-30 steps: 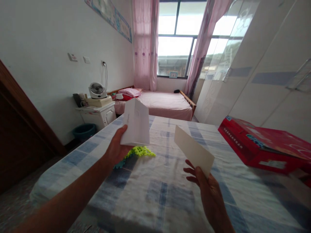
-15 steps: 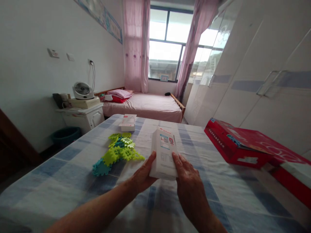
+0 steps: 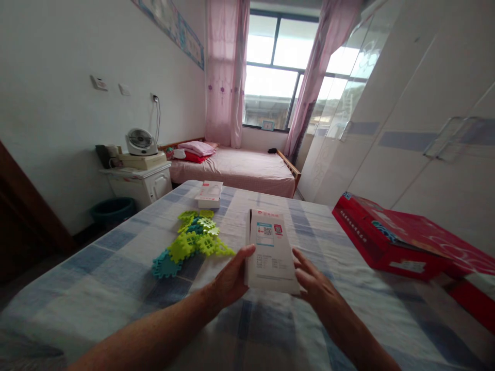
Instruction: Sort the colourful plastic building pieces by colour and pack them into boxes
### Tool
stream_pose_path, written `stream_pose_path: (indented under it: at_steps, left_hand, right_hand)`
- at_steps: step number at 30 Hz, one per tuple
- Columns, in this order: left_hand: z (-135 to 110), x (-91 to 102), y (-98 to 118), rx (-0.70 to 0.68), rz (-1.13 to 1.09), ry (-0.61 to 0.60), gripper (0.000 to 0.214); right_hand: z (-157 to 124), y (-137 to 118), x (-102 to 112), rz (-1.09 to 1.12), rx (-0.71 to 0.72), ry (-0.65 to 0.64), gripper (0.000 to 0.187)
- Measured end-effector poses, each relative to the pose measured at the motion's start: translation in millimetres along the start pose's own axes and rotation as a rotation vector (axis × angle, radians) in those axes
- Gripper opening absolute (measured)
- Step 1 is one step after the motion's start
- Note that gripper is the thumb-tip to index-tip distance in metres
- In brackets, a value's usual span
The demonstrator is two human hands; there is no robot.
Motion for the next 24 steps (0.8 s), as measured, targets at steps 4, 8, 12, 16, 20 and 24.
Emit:
stream_pose_path:
  at_steps: [4, 8, 12, 16, 20, 24]
  left_hand:
    - [0, -9.6, 3, -0.009, 0.084, -0.027, 0.055]
    - [6, -7.0, 10, -0.104, 0.121, 0.084, 0.059]
    - [12, 14.4, 3, -0.147, 0.193, 0.34, 0.034]
    - [14, 22.8, -13, -0.12, 0.495, 0.289, 0.014]
    - [19, 20.5, -21, -0.071, 0.701, 0.222, 0.02]
    - [25, 17.5, -19, 0.028, 0.733, 0.233, 0.025]
  right_hand:
    - [10, -3, -9, 0.194, -0.088, -0.043, 0.053]
    - [37, 4, -8, 0.214, -0.068, 0.035, 0.044]
    - [105, 7, -5, 0.234, -0.076, 0.098, 0.035]
    - [187, -1, -21, 0.188, -0.118, 0.086, 0.026]
    - [253, -12, -45, 0.141, -0.136, 0.102, 0.019]
    - [295, -17, -63, 0.058, -0.136, 0.132, 0.027]
Point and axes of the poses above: each hand's wrist, its own z-axis towards the middle knuckle, its own x-axis out of the back of the hand, y = z × x, the point moved 2 cm from there along z, towards the middle knuckle
